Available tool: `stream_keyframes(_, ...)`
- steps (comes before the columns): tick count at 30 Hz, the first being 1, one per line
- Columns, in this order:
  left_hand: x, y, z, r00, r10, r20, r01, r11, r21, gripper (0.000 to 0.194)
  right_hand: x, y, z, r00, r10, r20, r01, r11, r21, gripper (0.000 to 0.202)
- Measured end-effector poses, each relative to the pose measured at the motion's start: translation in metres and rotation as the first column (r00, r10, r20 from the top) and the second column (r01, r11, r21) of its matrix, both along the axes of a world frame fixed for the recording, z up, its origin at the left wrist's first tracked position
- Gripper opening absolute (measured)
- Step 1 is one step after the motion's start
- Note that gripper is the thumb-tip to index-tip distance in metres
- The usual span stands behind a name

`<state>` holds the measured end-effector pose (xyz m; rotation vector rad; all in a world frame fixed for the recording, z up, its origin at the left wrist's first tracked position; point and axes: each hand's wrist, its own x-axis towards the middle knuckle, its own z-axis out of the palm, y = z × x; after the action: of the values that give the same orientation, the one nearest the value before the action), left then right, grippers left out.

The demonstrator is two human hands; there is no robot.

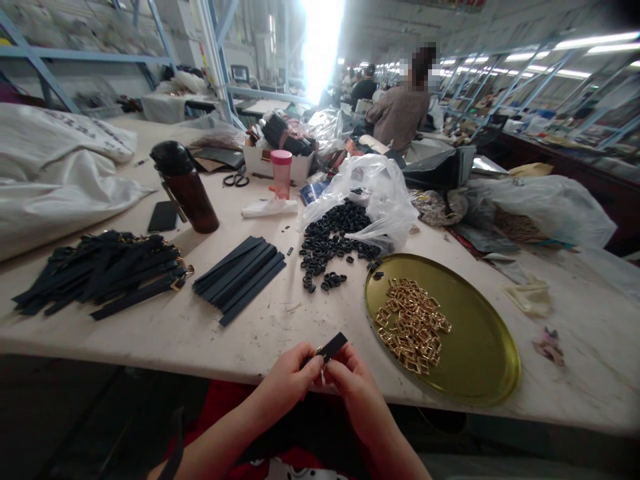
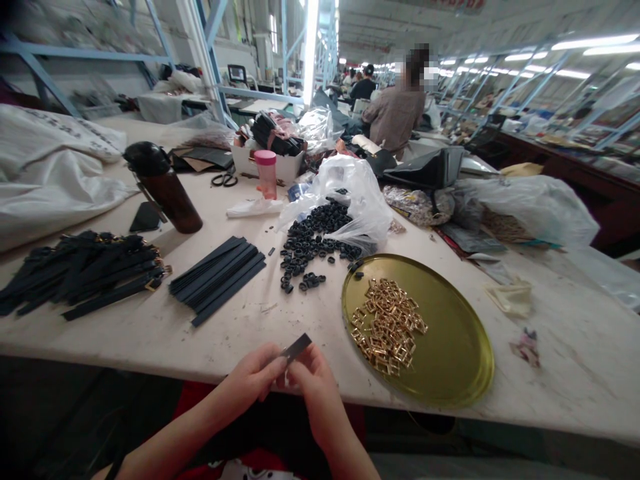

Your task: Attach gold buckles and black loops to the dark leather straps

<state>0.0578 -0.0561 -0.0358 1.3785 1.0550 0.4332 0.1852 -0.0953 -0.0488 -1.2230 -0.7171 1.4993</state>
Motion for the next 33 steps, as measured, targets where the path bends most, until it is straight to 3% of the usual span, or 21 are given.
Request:
stream_keyframes(3, 0.001, -0.002, -0.001, 0.999, 0.030, -0.044, -0.026, 0.995, 0.097, 0.027, 0.005, -0.003, -0.007, 0.899, -0.077, 0.431, 0.010, 0.988, 0.155, 0.013)
stream_keyframes(6, 0.000, -0.005, 0.000, 0.991, 0.039, -0.131, -0.013, 0.981, 0.195, 0.025, 0.010, -0.003, -0.010, 0.764, -0.105, 0.637, -0.046, 0.975, 0.217, 0.014)
stream_keyframes(8, -0.001, -0.006, 0.005, 0.985, 0.008, -0.170, 0.027, 0.979, 0.202, 0.025, 0.012, -0.001, -0.008, 0.757, -0.084, 0.648, -0.076, 0.973, 0.216, 0.017)
stream_keyframes(13, -0.007, 0.002, 0.016, 0.986, -0.068, -0.152, 0.094, 0.982, 0.167, 0.031, 0.011, 0.006, -0.006, 0.875, 0.028, 0.484, -0.127, 0.977, 0.173, 0.022)
stream_keyframes(17, -0.006, 0.019, 0.012, 0.996, -0.032, -0.079, 0.036, 0.998, 0.058, 0.034, 0.011, 0.011, -0.004, 0.880, 0.023, 0.474, -0.160, 0.955, 0.250, 0.022)
stream_keyframes(21, -0.004, 0.032, 0.005, 0.996, 0.053, 0.071, -0.056, 0.997, 0.046, 0.033, 0.026, 0.035, 0.001, 0.834, 0.120, 0.539, -0.317, 0.904, 0.288, 0.027)
stream_keyframes(23, -0.004, 0.035, 0.001, 0.993, 0.025, 0.111, -0.033, 0.997, 0.076, 0.040, 0.036, 0.061, 0.001, 0.737, 0.071, 0.672, -0.321, 0.912, 0.255, 0.033)
stream_keyframes(25, -0.005, 0.037, -0.005, 0.996, 0.018, 0.090, -0.024, 0.997, 0.068, 0.036, 0.040, 0.092, -0.002, 0.477, -0.081, 0.875, -0.276, 0.932, 0.237, 0.030)
stream_keyframes(27, -0.006, 0.040, -0.012, 0.997, 0.066, 0.048, -0.067, 0.997, 0.025, 0.030, 0.038, 0.118, -0.007, 0.340, -0.130, 0.931, -0.270, 0.935, 0.229, 0.018)
stream_keyframes(30, -0.010, 0.044, -0.022, 0.989, 0.147, 0.004, -0.147, 0.989, -0.013, 0.028, 0.027, 0.141, -0.014, 0.258, -0.118, 0.959, -0.276, 0.942, 0.191, 0.012)
stream_keyframes(33, -0.016, 0.045, -0.028, 0.985, 0.174, -0.015, -0.174, 0.985, -0.021, 0.030, 0.022, 0.144, -0.019, 0.221, -0.097, 0.970, -0.268, 0.951, 0.156, 0.014)
